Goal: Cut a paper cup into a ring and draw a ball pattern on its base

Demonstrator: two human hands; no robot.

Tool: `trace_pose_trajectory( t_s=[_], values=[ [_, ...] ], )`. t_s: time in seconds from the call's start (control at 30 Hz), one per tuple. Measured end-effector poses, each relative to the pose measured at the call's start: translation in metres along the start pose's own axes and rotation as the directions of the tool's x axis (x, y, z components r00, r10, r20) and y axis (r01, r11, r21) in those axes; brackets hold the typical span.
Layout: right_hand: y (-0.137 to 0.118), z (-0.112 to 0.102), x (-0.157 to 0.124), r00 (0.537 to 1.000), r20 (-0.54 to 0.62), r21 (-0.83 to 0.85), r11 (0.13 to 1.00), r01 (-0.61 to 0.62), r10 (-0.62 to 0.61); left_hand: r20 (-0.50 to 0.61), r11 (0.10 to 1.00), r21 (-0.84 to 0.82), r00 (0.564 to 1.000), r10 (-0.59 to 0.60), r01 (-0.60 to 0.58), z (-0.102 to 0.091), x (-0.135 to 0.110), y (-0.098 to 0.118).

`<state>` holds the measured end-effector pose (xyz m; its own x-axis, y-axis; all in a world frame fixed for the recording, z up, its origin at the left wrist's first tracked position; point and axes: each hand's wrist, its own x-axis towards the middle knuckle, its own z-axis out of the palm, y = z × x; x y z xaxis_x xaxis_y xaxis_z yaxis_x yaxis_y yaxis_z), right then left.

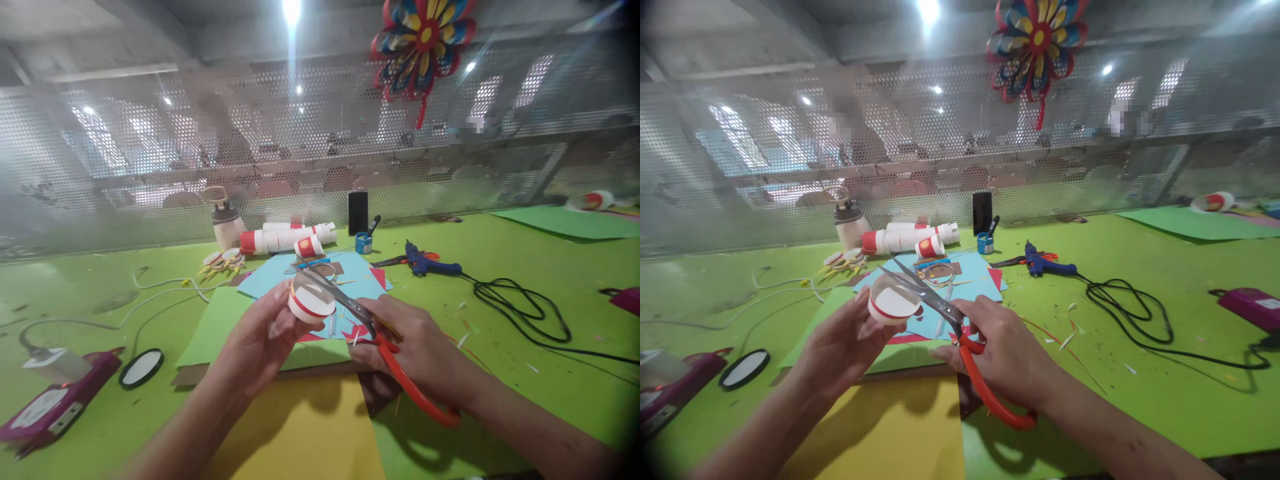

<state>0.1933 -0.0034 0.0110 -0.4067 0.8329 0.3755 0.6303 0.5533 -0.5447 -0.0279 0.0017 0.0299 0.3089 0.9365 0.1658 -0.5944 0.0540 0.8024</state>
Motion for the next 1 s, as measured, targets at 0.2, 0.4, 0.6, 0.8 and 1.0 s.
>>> trace_pose_trajectory(
  t_s=[0.2,0.4,0.6,0.8,1.0],
  values=[
    [-0.0009,0.0015,0.0007,0.999,-0.018,0.003,0.999,-0.035,0.035,-0.033,0.996,0.075,0.998,0.048,-0.046,-0.0021,0.0003,-0.0044],
    [-0.0002,0.0044,0.0009,0.998,-0.036,-0.033,0.998,-0.046,0.045,-0.047,0.993,0.108,0.998,0.049,-0.044,-0.0052,-0.0003,-0.0058],
    [-0.0026,0.0010,-0.0012,1.000,-0.013,-0.031,0.999,-0.029,0.028,-0.001,0.991,0.122,0.999,0.050,-0.050,-0.0039,-0.0008,-0.0048],
    [-0.0052,-0.0001,-0.0020,1.000,-0.010,-0.012,1.000,-0.020,0.019,0.068,0.993,0.110,0.997,0.033,-0.041,-0.0055,0.0011,0.0011],
    [-0.0013,0.0021,0.0001,1.000,-0.023,-0.030,0.999,0.021,-0.022,0.128,0.995,0.099,0.992,0.013,-0.026,-0.0060,0.0011,0.0020]
  ],
)
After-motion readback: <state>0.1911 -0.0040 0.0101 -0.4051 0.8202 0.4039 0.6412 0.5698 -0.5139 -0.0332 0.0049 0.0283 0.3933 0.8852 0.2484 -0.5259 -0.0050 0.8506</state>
